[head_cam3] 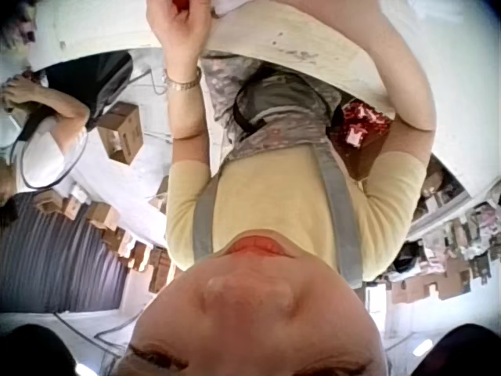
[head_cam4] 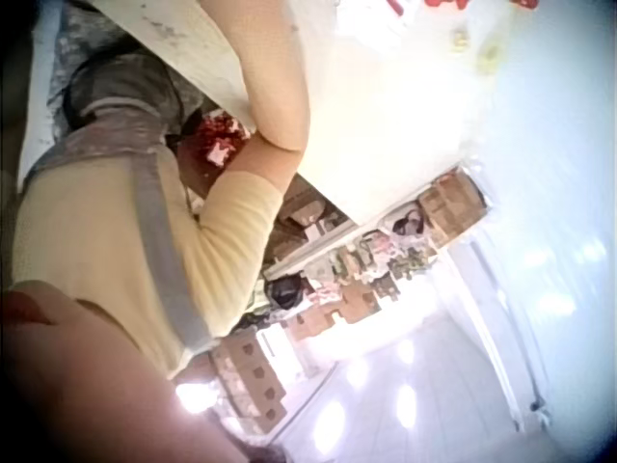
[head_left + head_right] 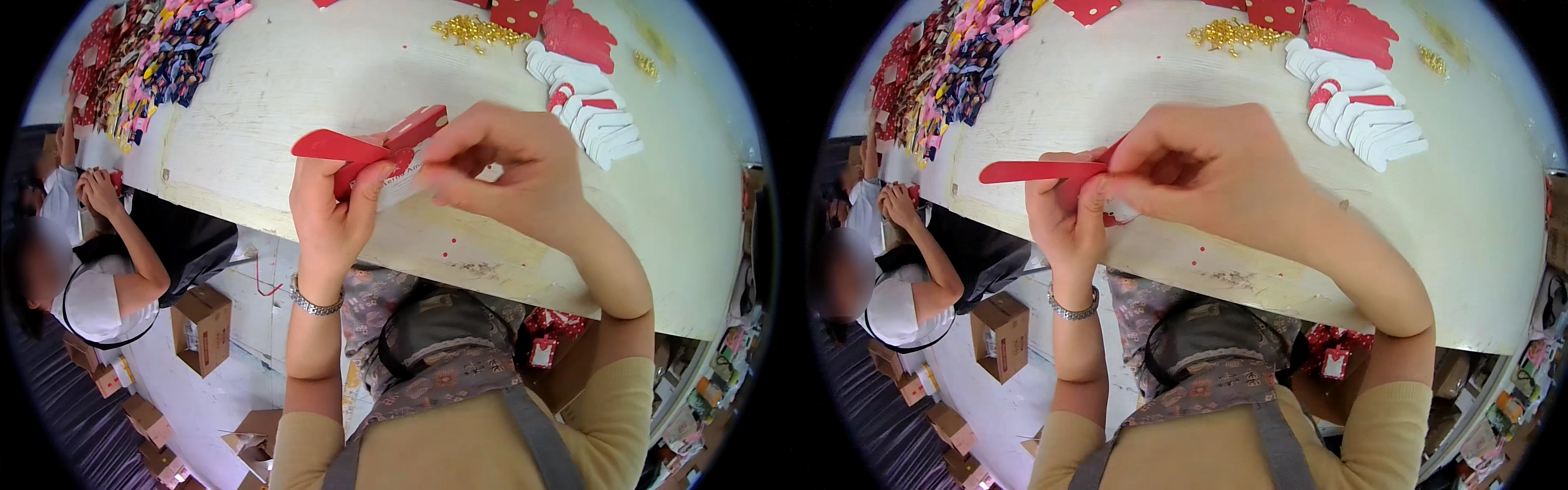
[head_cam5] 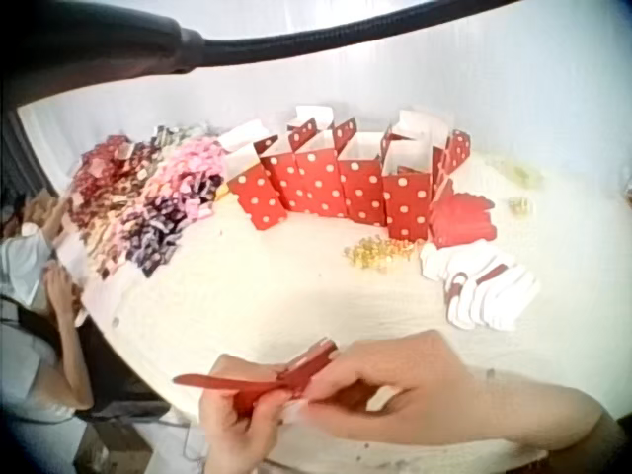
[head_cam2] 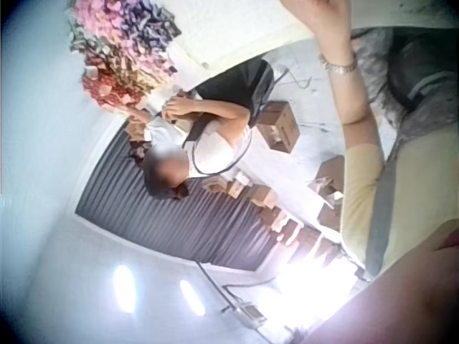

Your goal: The person assembles small red polka-dotted gift boxes by folding the flaps and inserting white tissue paper. They repeatedly pick up flat box components, fold them into shape, and place tissue paper inside before closing the lid.

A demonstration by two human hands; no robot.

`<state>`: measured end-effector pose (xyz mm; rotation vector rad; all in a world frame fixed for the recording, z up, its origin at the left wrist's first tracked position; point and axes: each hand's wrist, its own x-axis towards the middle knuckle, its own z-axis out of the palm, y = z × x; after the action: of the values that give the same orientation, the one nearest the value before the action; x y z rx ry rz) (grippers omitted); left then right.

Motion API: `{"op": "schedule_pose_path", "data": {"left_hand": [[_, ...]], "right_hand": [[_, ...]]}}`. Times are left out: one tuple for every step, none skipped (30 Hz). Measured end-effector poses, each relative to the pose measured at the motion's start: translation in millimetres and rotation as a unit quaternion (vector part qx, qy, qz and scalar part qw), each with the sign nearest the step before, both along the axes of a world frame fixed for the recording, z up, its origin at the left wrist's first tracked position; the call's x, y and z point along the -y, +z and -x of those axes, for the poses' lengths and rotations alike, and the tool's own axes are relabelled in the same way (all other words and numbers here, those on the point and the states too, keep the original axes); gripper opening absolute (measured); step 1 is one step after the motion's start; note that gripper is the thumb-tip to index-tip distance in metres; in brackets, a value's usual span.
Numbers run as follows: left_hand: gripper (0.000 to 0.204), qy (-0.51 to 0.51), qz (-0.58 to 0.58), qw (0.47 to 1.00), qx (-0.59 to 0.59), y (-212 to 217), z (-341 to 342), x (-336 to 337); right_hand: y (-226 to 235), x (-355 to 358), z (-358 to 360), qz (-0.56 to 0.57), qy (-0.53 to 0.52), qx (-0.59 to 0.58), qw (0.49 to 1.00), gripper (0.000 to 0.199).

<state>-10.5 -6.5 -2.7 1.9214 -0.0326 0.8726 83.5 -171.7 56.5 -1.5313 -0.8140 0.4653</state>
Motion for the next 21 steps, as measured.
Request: {"op": "schedule_pose_path", "data": {"left_hand": [[0.02,0.003,-0.006,1.0,0.0,-2,0,-1],[0.02,0.005,-0.012,1.0,0.001,-4,1,-2],[0.021,0.007,-0.017,1.0,0.001,-6,1,-2],[0.021,0.005,0.023,1.0,0.017,-6,1,1],[0.021,0.004,0.062,0.998,0.032,-7,0,5],[0.021,0.002,0.102,0.994,0.048,-7,0,7],[0.021,-0.003,0.075,0.996,0.05,-7,-2,5],[0.02,-0.009,0.048,0.997,0.052,-7,-3,3],[0.02,-0.015,0.021,0.998,0.054,-7,-5,2],[0.02,-0.011,0.025,0.998,0.057,-7,-6,2],[0.02,-0.008,0.028,0.998,0.061,-7,-7,4],[0.019,-0.004,0.032,0.997,0.064,-8,-8,4],[0.019,0.001,0.016,0.998,0.064,-9,-7,4],[0.019,0.006,0.001,0.998,0.065,-9,-7,3],[0.019,0.011,-0.014,0.998,0.065,-9,-7,2],[0.019,0.012,-0.005,0.998,0.067,-9,-6,3],[0.019,0.016,0.003,0.997,0.07,-8,-7,4],[0.018,0.02,0.011,0.997,0.073,-9,-7,4],[0.019,0.025,-0.022,0.997,0.07,-9,-8,5],[0.02,0.025,-0.014,0.996,0.079,-10,-10,5],[0.021,0.024,-0.007,0.996,0.088,-10,-12,5]], "right_hand": [[-4,-3,2,0.009,0.012,-0.009,1.0,0.011],[-8,-5,4,0.018,0.023,-0.017,0.999,0.012],[-15,-7,7,0.003,0.002,-0.055,0.998,0.013],[-17,-8,8,0.004,-0.005,-0.077,0.997,0.012],[-18,-10,10,0.006,-0.012,-0.099,0.995,0.011],[-19,-11,11,0.007,-0.019,-0.122,0.992,0.011],[-20,-11,12,-0.003,-0.024,-0.088,0.996,0.011],[-20,-11,12,-0.013,-0.028,-0.055,0.998,0.011],[-21,-12,12,-0.022,-0.033,-0.021,0.999,0.011],[-22,-13,12,-0.026,-0.046,0.008,0.999,0.011],[-24,-16,11,-0.03,-0.059,0.038,0.997,0.01],[-26,-17,10,-0.033,-0.073,0.068,0.994,0.01],[-29,-15,8,-0.032,-0.094,0.1,0.99,0.01],[-33,-10,5,-0.03,-0.114,0.132,0.984,0.01],[-36,-3,3,-0.028,-0.134,0.165,0.977,0.011],[-37,8,5,0.007,-0.086,0.237,0.968,0.013],[-38,22,9,0.038,-0.034,0.306,0.951,0.017],[-38,33,14,0.068,0.021,0.373,0.925,0.02],[-44,40,25,0.064,0.034,0.342,0.937,0.023],[-53,42,28,0.093,0.013,0.359,0.929,0.021],[-61,42,31,0.12,-0.007,0.375,0.919,0.02]]}}
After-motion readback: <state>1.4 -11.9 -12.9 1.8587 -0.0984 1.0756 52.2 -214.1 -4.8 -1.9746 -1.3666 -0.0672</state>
